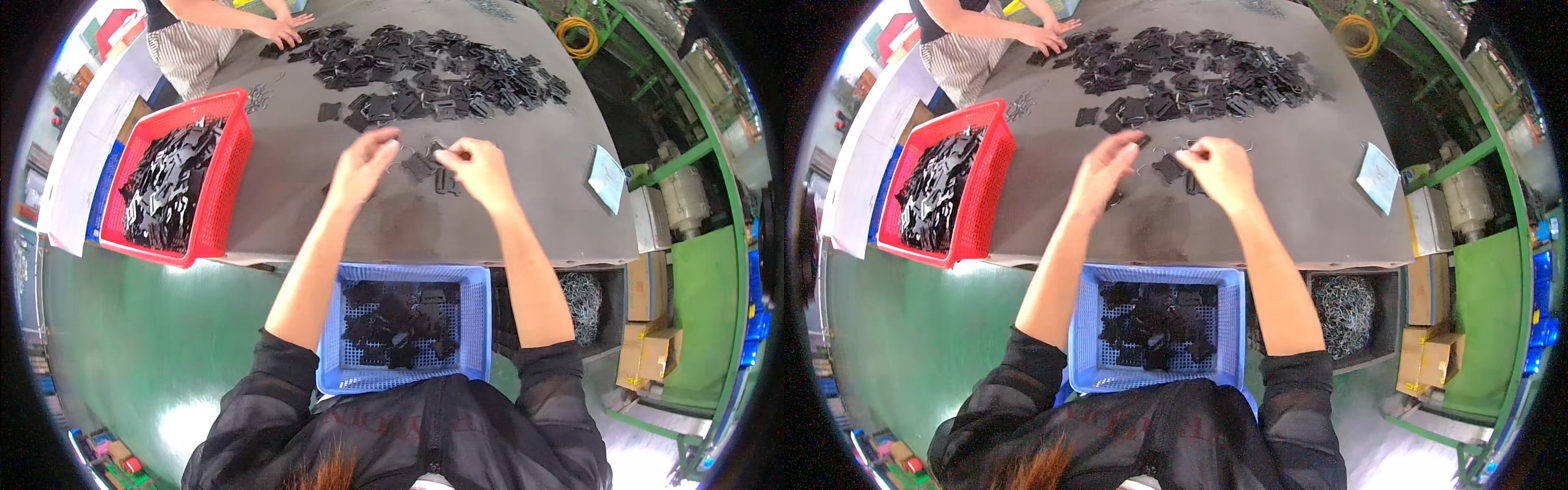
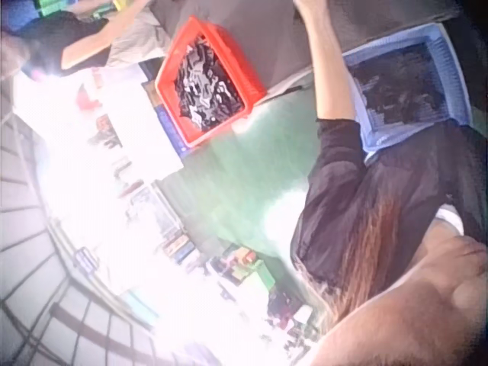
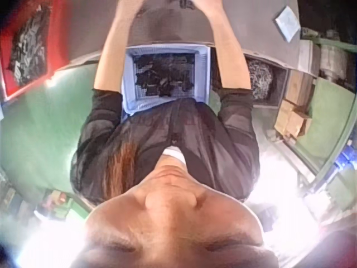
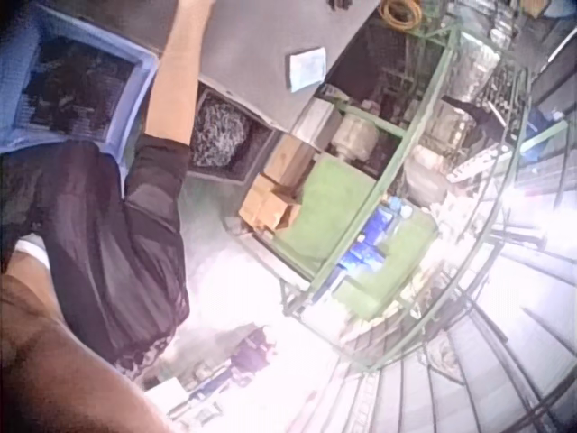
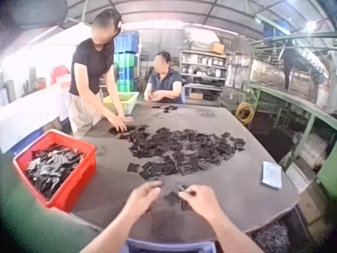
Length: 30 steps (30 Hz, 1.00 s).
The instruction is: The person assembles clips by hand by inserting small metal wire hooks into black plastic bases on a metal table. The person places the completed clips into a blue basket.
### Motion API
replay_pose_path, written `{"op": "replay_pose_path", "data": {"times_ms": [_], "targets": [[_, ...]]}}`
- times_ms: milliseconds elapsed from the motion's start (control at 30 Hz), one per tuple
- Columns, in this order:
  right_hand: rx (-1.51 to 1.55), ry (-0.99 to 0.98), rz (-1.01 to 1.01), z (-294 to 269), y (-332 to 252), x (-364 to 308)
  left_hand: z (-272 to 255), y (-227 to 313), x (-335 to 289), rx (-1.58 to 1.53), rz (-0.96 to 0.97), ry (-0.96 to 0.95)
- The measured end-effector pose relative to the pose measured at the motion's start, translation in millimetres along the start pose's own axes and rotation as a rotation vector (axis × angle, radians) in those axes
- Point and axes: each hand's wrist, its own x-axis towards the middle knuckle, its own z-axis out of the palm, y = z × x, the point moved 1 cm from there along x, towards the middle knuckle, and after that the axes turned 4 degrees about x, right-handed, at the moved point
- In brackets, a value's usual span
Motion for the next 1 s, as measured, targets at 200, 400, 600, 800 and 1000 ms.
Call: {"op": "replay_pose_path", "data": {"times_ms": [200, 400, 600, 800, 1000], "targets": [[0.019, -0.552, 0.434, -40.2, 41.2, 0.4, -76.5, -0.5, -21.6, 0.69, 0.011, 0.127], [-0.639, -0.382, 0.276, -36.6, 30.1, -15.8, -53.8, -10.7, -17.4, 0.839, 0.31, 0.142], [-0.668, -0.129, 0.097, -17.1, 35.2, -7.2, -30.4, 21.3, 6.4, 1.083, 0.479, 0.009], [-0.483, -0.113, 0.019, 38.3, 13.9, 11.6, -10.2, 52.0, 36.1, 1.269, 0.296, -0.138], [-0.432, -0.17, 0.157, 65.0, 20.0, 29.3, -21.0, 50.1, 85.7, 1.25, -0.324, -0.591]]}}
